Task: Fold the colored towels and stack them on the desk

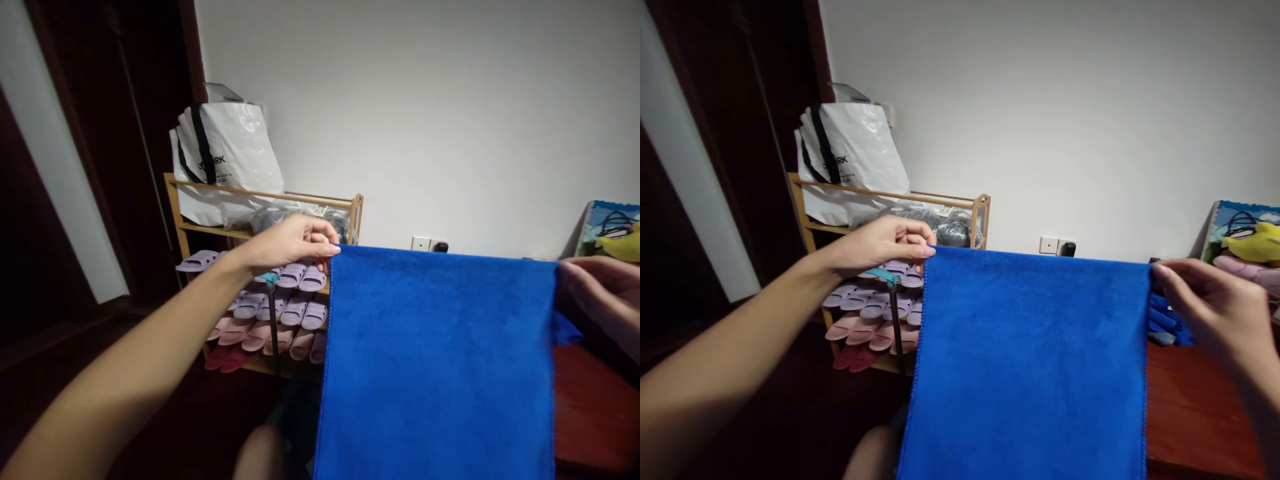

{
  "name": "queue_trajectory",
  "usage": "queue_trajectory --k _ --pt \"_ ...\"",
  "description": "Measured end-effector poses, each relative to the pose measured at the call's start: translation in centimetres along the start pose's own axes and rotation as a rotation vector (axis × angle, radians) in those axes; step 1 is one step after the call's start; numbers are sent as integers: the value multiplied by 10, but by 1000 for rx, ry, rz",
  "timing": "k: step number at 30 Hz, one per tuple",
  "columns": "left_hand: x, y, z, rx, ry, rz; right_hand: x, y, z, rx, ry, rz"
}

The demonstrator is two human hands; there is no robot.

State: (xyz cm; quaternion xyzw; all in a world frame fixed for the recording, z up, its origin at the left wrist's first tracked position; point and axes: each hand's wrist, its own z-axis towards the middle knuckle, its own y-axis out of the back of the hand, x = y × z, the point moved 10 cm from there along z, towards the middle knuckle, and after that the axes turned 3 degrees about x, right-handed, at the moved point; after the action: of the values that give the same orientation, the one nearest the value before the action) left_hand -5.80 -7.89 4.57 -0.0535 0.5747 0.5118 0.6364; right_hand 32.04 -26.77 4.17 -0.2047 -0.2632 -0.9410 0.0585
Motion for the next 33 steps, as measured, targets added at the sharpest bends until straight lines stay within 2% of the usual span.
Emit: queue_trajectory --k 3,6,8,12,15,18,23,27,30,33 --pt "35 -19 15 111 -28 82 -31 -56 -3 244 -91 108" --pt "87 -33 38 126 9 211 -68 -121 -13 470 -191 220" --pt "127 -42 55 102 86 295 -85 -157 -17 516 -196 240" --pt "189 -63 85 64 183 402 -112 -220 -26 561 -221 239" --pt "225 -79 97 55 247 456 -129 -257 -33 605 -264 222" --pt "253 -90 105 32 279 487 -144 -284 -40 647 -308 184" --pt "281 -95 115 -10 301 548 -163 -315 -46 690 -367 106" --pt "280 -109 117 -51 288 621 -159 -333 -51 684 -365 -2" --pt "268 -148 117 -25 196 675 -127 -355 -63 682 -253 -71" --pt "266 -204 118 115 82 703 -74 -395 -92 795 -21 -37"
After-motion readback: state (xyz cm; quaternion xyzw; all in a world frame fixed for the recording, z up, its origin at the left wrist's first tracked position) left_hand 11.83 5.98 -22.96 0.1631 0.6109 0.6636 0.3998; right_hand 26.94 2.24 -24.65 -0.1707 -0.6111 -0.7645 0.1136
